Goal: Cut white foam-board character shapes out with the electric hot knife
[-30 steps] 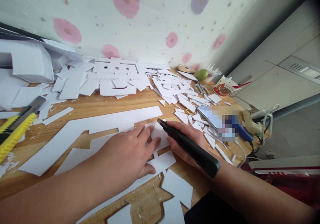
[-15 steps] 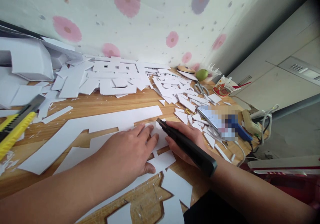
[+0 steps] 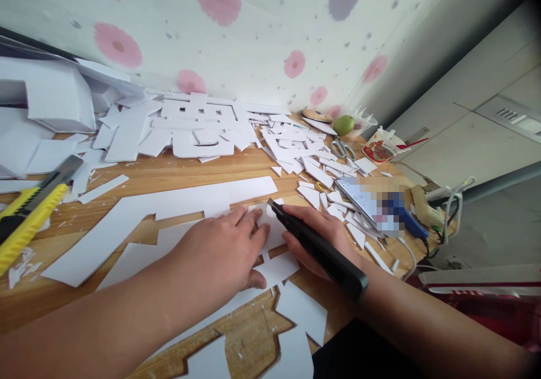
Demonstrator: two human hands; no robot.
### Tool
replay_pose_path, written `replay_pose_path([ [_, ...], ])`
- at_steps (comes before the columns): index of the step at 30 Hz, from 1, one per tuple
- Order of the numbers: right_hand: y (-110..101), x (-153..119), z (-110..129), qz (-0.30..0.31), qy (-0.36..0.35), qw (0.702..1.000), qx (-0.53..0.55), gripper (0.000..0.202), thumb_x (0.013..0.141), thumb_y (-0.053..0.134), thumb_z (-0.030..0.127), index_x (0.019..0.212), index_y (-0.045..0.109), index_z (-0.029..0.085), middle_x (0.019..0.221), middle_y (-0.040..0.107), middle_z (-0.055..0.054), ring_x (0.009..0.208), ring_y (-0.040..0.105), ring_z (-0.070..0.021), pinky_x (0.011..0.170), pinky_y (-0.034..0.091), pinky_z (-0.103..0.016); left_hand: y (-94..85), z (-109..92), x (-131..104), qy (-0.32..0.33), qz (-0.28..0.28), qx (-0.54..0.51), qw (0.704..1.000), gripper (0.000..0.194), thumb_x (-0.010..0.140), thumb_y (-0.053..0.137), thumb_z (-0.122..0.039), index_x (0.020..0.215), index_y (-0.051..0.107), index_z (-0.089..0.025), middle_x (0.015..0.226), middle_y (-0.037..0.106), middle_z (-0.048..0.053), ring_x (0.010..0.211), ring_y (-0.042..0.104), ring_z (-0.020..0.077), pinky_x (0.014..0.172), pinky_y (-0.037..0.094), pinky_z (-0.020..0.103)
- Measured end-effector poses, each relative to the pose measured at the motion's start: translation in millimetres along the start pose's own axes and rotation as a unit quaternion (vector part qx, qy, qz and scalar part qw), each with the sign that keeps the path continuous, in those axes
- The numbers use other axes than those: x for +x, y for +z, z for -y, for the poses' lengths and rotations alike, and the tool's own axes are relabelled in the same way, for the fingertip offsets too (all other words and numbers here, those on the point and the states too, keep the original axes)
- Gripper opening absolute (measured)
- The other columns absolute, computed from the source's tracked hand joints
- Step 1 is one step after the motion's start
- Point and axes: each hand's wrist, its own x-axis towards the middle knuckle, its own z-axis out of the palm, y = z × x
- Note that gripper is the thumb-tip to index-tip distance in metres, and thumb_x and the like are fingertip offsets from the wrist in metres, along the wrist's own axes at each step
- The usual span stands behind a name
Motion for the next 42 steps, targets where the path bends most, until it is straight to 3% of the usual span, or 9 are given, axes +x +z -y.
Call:
replay_pose_path([
  [18,-4.1,-8.1,-0.3,0.0,-0.027,1.0,-0.005,0.032,0.087,0.06,0.018,0.119,0.061,0.017,0.09,0.079,-0.008,0.073,0.076,-0.0172,0.068,0.061,-0.025,4.4,0.3,2.1,-0.012,-0.009,-0.013,1.0,0.074,0.085,0.077,-0.051,0.145,0.053,-0.015,0.158,0.043,0.021,0.145,0.043,0.0402,0.1,0.058,0.056],
  [33,-9.8,-18.5,3.3,0.021,-0.021,1.0,0.005,0.036,0.086,0.062,0.017,0.122,0.062,0.018,0.09,0.078,-0.007,0.075,0.076,-0.0181,0.07,0.06,-0.026,13.6,3.5,-0.5,-0.002,-0.076,0.016,0.997,0.07,0.081,0.079,-0.053,0.138,0.06,-0.018,0.152,0.052,0.019,0.138,0.051,0.0399,0.081,0.063,0.051],
  [36,-10.6,-19.5,5.2,0.016,-0.02,1.0,0.007,0.036,0.086,0.062,0.017,0.122,0.061,0.018,0.089,0.078,-0.007,0.074,0.075,-0.0179,0.069,0.06,-0.026,11.7,2.9,-1.2,-0.003,-0.063,0.034,0.997,0.07,0.082,0.077,-0.056,0.138,0.059,-0.018,0.154,0.051,0.017,0.138,0.051,0.0393,0.077,0.064,0.051],
  [42,-12.0,-23.1,8.6,0.01,-0.026,1.0,-0.003,0.037,0.084,0.06,0.015,0.121,0.06,0.019,0.079,0.075,-0.004,0.062,0.07,-0.0157,0.062,0.058,-0.026,6.1,2.6,0.1,-0.009,-0.045,0.02,0.999,0.071,0.082,0.078,-0.052,0.141,0.057,-0.018,0.154,0.05,0.017,0.141,0.049,0.0391,0.086,0.063,0.051],
])
